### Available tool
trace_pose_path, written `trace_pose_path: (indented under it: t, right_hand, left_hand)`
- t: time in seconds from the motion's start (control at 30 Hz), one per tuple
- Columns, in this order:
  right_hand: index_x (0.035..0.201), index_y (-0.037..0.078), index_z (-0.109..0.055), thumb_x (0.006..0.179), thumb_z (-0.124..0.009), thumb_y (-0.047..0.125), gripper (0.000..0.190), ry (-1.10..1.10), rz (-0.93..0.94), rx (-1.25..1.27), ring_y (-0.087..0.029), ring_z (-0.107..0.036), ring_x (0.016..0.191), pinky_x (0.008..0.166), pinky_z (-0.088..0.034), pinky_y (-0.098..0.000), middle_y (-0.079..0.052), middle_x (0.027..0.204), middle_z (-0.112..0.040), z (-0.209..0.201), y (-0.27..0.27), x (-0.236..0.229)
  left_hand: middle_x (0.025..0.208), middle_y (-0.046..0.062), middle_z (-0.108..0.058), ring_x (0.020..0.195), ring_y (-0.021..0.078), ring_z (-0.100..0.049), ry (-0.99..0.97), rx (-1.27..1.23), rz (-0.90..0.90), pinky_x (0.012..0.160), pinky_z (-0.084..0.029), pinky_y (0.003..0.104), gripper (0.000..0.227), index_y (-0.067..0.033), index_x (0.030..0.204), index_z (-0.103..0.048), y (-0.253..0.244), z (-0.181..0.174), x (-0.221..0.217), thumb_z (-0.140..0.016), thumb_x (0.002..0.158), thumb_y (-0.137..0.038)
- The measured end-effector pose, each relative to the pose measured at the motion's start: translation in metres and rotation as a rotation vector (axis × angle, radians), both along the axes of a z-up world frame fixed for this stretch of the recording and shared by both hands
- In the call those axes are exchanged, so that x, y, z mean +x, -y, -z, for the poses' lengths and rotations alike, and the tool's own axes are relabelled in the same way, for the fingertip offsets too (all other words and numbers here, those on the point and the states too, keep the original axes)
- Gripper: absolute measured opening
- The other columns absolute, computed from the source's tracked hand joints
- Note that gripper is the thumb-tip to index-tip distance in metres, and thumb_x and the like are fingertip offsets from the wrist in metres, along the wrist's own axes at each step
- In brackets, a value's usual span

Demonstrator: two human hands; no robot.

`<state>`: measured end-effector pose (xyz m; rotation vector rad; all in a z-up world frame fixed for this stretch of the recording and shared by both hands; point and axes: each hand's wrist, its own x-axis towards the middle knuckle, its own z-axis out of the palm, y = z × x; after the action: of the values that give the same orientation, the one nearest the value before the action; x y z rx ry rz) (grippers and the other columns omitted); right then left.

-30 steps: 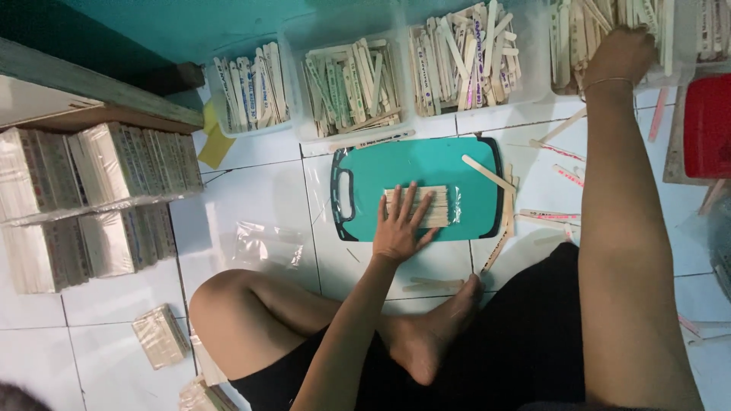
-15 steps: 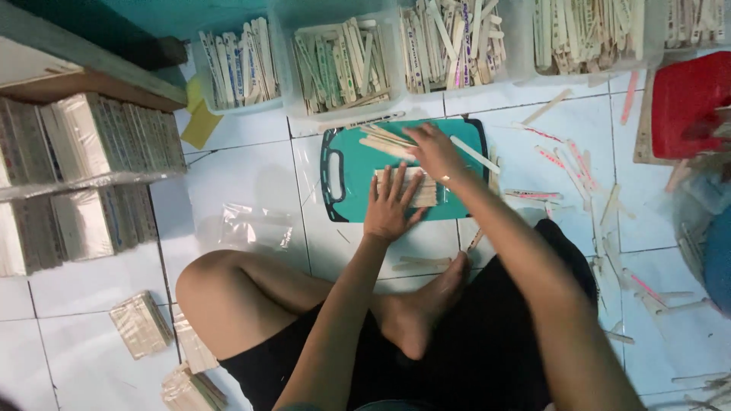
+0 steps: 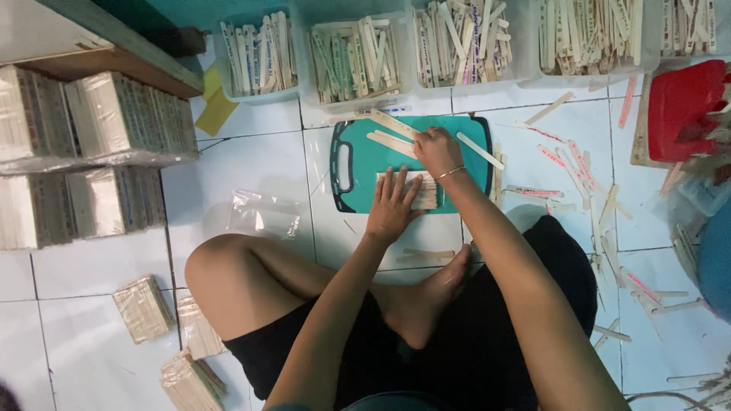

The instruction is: A person sits on the floor and organizes loose wooden sticks into neat, aligned bundles using a green board as a guide.

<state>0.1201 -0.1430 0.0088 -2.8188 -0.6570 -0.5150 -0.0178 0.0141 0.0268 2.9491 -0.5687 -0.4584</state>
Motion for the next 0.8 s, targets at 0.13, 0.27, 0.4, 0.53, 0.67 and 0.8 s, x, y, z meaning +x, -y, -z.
trace_pose_path:
  t: [0.13,0.27,0.4,0.53,0.67,0.8]
  right_hand:
    - [0.081,0.019,-0.071,0.083,-0.078,0.018,0.008,-0.118,0.013,0.110,-0.024,-0.070,0.070,0.062,-0.061,-0.0373,-0.001,0.070,-0.063,0.012,0.011,0.005]
    - [0.083,0.019,-0.067,0.094,-0.071,0.023,0.012,-0.255,0.052,0.269,-0.023,-0.069,0.071,0.071,-0.061,-0.0394,0.001,0.069,-0.063,0.005,0.024,0.002]
    - [0.095,0.014,-0.076,0.079,-0.082,0.008,0.018,-0.358,0.086,0.327,-0.028,-0.073,0.076,0.073,-0.062,-0.0428,-0.005,0.078,-0.073,-0.021,0.017,-0.014]
    - [0.090,0.021,-0.077,0.075,-0.084,0.015,0.018,-0.436,0.138,0.328,-0.019,-0.073,0.076,0.076,-0.062,-0.0385,0.003,0.076,-0.074,0.011,0.024,-0.007]
    - [0.077,0.025,-0.074,0.080,-0.081,0.016,0.012,-0.450,0.133,0.310,-0.022,-0.072,0.069,0.076,-0.061,-0.0395,0.006,0.066,-0.071,-0.012,0.017,-0.013]
    - [0.082,0.021,-0.076,0.073,-0.087,0.020,0.014,-0.346,0.082,0.216,-0.026,-0.071,0.073,0.072,-0.061,-0.0440,0.000,0.077,-0.072,-0.012,0.014,-0.021]
  left_hand:
    - [0.168,0.012,-0.018,0.155,0.0418,-0.018,0.086,-0.056,-0.029,0.127,-0.018,0.054,0.088,-0.0335,0.165,-0.009,-0.010,0.000,-0.002,-0.053,0.096,-0.066]
    - [0.168,0.011,-0.020,0.155,0.0398,-0.019,0.055,-0.060,-0.075,0.127,-0.019,0.054,0.089,-0.0329,0.165,-0.010,-0.019,-0.001,0.003,-0.056,0.096,-0.065]
    - [0.167,0.013,-0.021,0.155,0.0408,-0.019,-0.024,-0.112,-0.110,0.127,-0.018,0.056,0.087,-0.0301,0.165,-0.011,-0.023,-0.015,0.004,-0.056,0.098,-0.061]
    - [0.166,0.015,-0.022,0.154,0.0415,-0.020,-0.017,-0.131,-0.127,0.126,-0.017,0.056,0.086,-0.0278,0.166,-0.011,-0.024,-0.021,0.002,-0.058,0.099,-0.057]
    - [0.167,0.015,-0.018,0.155,0.0411,-0.018,-0.024,-0.125,-0.129,0.127,-0.016,0.056,0.086,-0.0278,0.166,-0.008,-0.024,-0.019,0.002,-0.055,0.100,-0.057]
    - [0.167,0.016,-0.017,0.155,0.0420,-0.017,-0.044,-0.158,-0.128,0.127,-0.015,0.057,0.086,-0.0267,0.166,-0.007,-0.026,-0.024,0.002,-0.055,0.101,-0.056]
